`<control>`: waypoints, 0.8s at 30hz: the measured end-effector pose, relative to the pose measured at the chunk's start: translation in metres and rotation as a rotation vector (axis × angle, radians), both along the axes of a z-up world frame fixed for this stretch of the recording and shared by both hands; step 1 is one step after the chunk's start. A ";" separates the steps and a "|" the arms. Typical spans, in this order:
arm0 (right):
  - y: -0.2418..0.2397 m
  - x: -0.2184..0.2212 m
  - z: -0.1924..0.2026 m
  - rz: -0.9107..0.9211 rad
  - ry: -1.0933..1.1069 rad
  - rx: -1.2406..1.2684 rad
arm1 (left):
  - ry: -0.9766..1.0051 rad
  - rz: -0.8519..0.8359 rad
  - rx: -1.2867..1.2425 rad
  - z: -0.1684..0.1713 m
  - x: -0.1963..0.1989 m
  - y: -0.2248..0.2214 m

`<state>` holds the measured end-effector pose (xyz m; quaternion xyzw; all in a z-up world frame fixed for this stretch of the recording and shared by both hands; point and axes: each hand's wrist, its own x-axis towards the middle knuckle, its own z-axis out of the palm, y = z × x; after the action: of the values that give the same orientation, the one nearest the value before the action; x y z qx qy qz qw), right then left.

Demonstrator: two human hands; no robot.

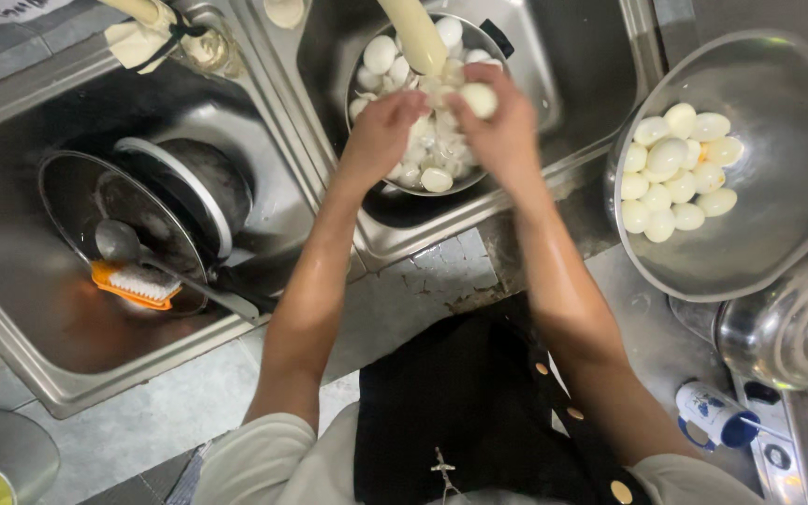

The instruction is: The person peels boiled eggs by hand in a sink under running water and places the peeled eggs into a metal bowl.

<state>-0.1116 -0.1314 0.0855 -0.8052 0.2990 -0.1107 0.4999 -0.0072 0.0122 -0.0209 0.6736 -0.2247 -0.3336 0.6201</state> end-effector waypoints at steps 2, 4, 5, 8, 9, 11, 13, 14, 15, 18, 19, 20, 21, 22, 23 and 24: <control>-0.016 -0.036 0.018 0.038 -0.108 -0.237 | -0.407 -0.023 0.244 -0.006 -0.012 -0.004; -0.029 -0.080 0.039 0.043 -0.123 -0.393 | -0.594 -0.140 0.450 -0.010 -0.024 -0.013; -0.038 -0.100 0.049 0.043 -0.128 -0.466 | -0.686 -0.199 0.550 -0.011 -0.030 -0.018; -0.058 -0.159 0.069 -0.154 -0.002 -0.577 | -0.815 -0.005 0.307 -0.012 -0.048 -0.032; -0.063 -0.176 0.071 -0.303 0.056 -0.462 | -0.820 -0.032 0.292 -0.012 -0.053 -0.039; -0.075 -0.202 0.071 -0.257 0.175 -0.641 | -0.838 -0.084 0.264 -0.012 -0.056 -0.052; -0.082 -0.220 0.064 -0.254 0.210 -0.760 | -0.960 -0.289 0.254 -0.015 -0.060 -0.060; -0.083 -0.225 0.061 -0.270 0.182 -0.786 | -1.021 -0.390 0.251 -0.019 -0.061 -0.063; -0.084 -0.227 0.060 -0.286 0.155 -0.812 | -1.096 -0.409 0.304 -0.023 -0.064 -0.069; -0.070 -0.217 0.060 -0.325 -0.081 -0.629 | -1.274 -0.464 0.428 -0.037 -0.066 -0.086; -0.064 -0.208 0.062 -0.301 -0.098 -0.605 | -1.301 -0.475 0.443 -0.040 -0.065 -0.090; -0.056 -0.198 0.064 -0.276 -0.113 -0.582 | -1.328 -0.485 0.458 -0.040 -0.066 -0.091; -0.045 -0.190 0.066 -0.251 -0.129 -0.559 | -1.262 -0.487 0.389 -0.038 -0.066 -0.089; -0.035 -0.179 0.068 -0.221 -0.128 -0.565 | -1.201 -0.477 0.326 -0.035 -0.061 -0.084; -0.025 -0.169 0.070 -0.191 -0.127 -0.572 | -1.140 -0.466 0.263 -0.032 -0.057 -0.078; -0.016 -0.161 0.070 -0.162 -0.126 -0.534 | -1.019 -0.358 0.202 -0.029 -0.057 -0.073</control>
<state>-0.2722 -0.1473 0.1553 -0.8734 0.2909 -0.2752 0.2771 -0.0642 -0.0604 -0.0500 0.7572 -0.5745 -0.0856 0.2987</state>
